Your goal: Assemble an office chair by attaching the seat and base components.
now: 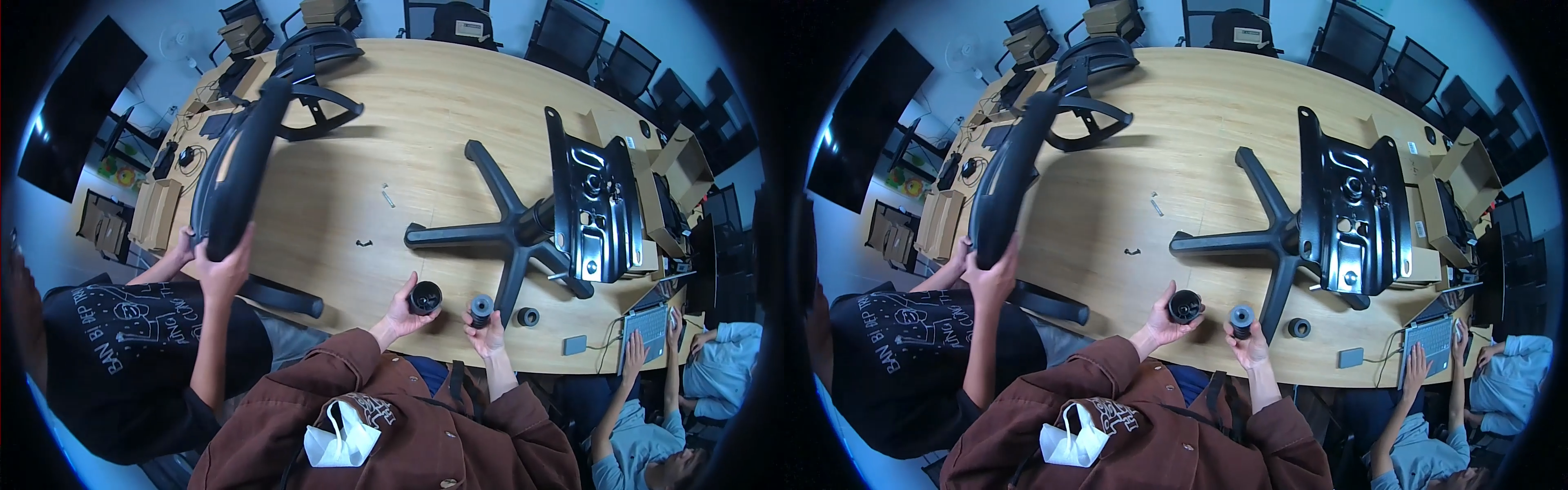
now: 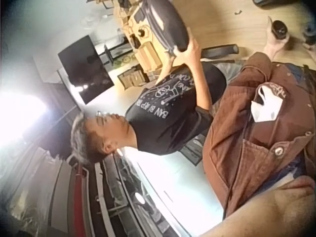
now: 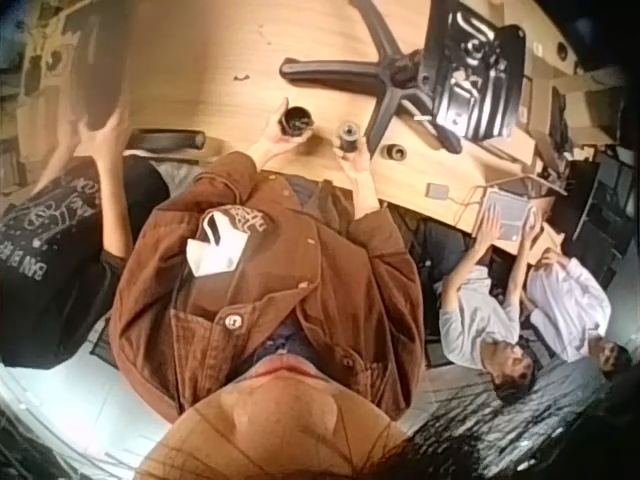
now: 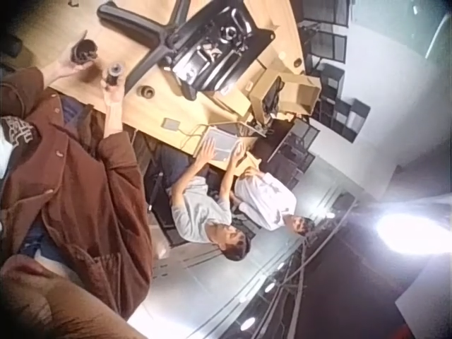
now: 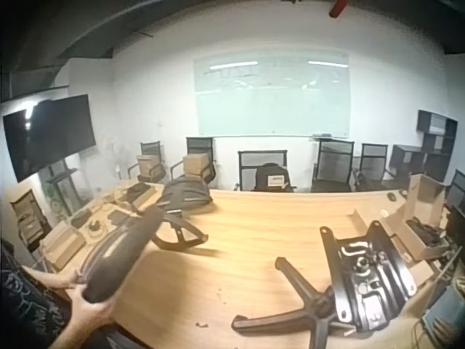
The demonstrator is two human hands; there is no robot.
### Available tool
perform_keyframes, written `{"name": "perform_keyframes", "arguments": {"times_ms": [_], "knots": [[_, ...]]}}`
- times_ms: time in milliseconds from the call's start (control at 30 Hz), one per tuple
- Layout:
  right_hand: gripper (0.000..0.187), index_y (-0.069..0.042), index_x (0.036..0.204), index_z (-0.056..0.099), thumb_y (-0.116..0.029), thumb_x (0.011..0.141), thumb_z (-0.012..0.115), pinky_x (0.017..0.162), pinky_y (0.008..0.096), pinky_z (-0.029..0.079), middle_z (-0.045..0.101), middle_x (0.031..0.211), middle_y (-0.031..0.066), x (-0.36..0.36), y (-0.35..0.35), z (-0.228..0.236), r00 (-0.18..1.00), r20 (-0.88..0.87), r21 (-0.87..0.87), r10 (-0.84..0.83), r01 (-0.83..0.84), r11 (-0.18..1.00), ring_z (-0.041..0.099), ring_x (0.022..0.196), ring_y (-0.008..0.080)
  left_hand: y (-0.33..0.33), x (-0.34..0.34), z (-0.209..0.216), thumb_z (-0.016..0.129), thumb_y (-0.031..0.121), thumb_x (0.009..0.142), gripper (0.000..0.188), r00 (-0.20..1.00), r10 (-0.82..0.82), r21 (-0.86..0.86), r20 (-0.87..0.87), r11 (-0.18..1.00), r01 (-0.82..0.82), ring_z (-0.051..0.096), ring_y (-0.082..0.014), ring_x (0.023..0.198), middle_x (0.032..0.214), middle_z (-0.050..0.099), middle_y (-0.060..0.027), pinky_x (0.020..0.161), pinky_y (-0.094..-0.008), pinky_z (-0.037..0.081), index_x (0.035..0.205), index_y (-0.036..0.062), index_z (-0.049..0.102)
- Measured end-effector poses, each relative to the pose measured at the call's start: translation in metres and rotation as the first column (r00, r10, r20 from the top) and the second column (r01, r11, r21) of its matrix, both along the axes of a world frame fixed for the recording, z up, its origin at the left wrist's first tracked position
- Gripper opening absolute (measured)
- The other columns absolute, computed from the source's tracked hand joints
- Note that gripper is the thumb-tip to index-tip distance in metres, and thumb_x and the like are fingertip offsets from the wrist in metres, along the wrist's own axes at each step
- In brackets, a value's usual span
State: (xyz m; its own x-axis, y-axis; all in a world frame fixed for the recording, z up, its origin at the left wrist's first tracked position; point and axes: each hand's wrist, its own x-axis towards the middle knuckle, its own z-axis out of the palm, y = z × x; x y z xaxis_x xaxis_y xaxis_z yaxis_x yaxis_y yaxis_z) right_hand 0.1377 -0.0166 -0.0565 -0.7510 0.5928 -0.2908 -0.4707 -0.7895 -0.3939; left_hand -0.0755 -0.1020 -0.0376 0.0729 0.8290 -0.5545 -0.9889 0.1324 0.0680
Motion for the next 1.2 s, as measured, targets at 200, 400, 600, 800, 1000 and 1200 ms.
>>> {"name": "perform_keyframes", "arguments": {"times_ms": [200, 400, 600, 800, 1000, 1200], "knots": [[0.042, -0.009, 0.110, 0.059, -0.038, 0.084, 0.074, 0.067, 0.0299, 0.046, 0.061, 0.091, 0.0047, -0.018, 0.001, -0.021, 0.973, 0.229, 0.053, 0.017, -0.030, 0.998, 0.057, 0.082, 0.0174, -0.007, -0.009, -0.007, 0.059, 0.050, 0.093, 0.047, 0.998, -0.048, 0.110, -0.031, 0.993, 0.051, 0.068, -0.0314, 0.072, 0.088, 0.067, -0.0158, 0.052, -0.0359, 0.054, 0.100, 0.0030, 0.061], [0.038, -0.008, 0.102, 0.062, -0.039, 0.084, 0.074, 0.069, 0.0323, 0.045, 0.064, 0.088, 0.0034, -0.038, -0.003, -0.033, 0.933, 0.351, 0.151, -0.077, 0.024, 0.988, 0.058, 0.077, 0.0164, -0.018, -0.006, -0.001, 0.057, 0.041, 0.095, 0.038, 0.968, -0.191, 0.018, -0.160, 0.980, 0.196, 0.069, -0.0292, 0.072, 0.090, 0.067, -0.0142, 0.055, -0.0356, 0.057, 0.104, 0.0043, 0.062], [0.030, -0.005, 0.103, 0.065, -0.028, 0.085, 0.073, 0.075, 0.0309, 0.048, 0.066, 0.095, 0.0038, -0.044, -0.004, -0.019, 0.929, 0.369, 0.183, 0.001, -0.074, 0.980, 0.062, 0.085, 0.0147, -0.015, 0.004, 0.025, 0.059, 0.032, 0.097, 0.024, 0.786, -0.269, -0.110, -0.557, 0.962, 0.252, 0.063, -0.0099, 0.089, 0.092, 0.067, -0.0010, 0.079, -0.0231, 0.048, 0.100, 0.0094, 0.064], [0.027, -0.002, 0.109, 0.065, -0.016, 0.087, 0.072, 0.080, 0.0320, 0.053, 0.068, 0.100, 0.0061, -0.047, -0.004, -0.015, 0.907, 0.404, 0.184, 0.120, -0.209, 0.961, 0.064, 0.091, 0.0158, -0.019, 0.002, 0.024, 0.061, 0.029, 0.098, 0.019, 0.484, -0.379, -0.207, -0.789, 0.905, 0.372, 0.055, -0.0038, 0.080, 0.086, 0.063, 0.0037, 0.073, -0.0194, 0.043, 0.093, 0.0105, 0.062], [0.030, -0.001, 0.111, 0.064, -0.004, 0.084, 0.075, 0.085, 0.0297, 0.053, 0.067, 0.103, 0.0073, -0.051, 0.003, -0.010, 0.888, 0.455, 0.225, 0.070, -0.190, 0.956, 0.065, 0.096, 0.0160, -0.027, -0.006, 0.013, 0.060, 0.027, 0.098, 0.017, 0.798, -0.279, -0.136, -0.534, 0.960, 0.245, 0.066, -0.0104, 0.083, 0.092, 0.069, -0.0044, 0.077, -0.0246, 0.051, 0.099, 0.0102, 0.059], [0.042, -0.001, 0.108, 0.067, -0.007, 0.071, 0.086, 0.084, 0.0258, 0.051, 0.068, 0.103, 0.0058, -0.065, 0.018, -0.002, 0.674, 0.718, 0.545, -0.172, -0.390, 0.742, 0.063, 0.095, 0.0125, -0.032, -0.016, 0.025, 0.058, 0.027, 0.098, 0.019, 0.871, -0.171, -0.031, -0.460, 0.984, 0.176, 0.068, -0.0144, 0.083, 0.092, 0.069, -0.0084, 0.076, -0.0283, 0.055, 0.104, 0.0091, 0.056]]}}
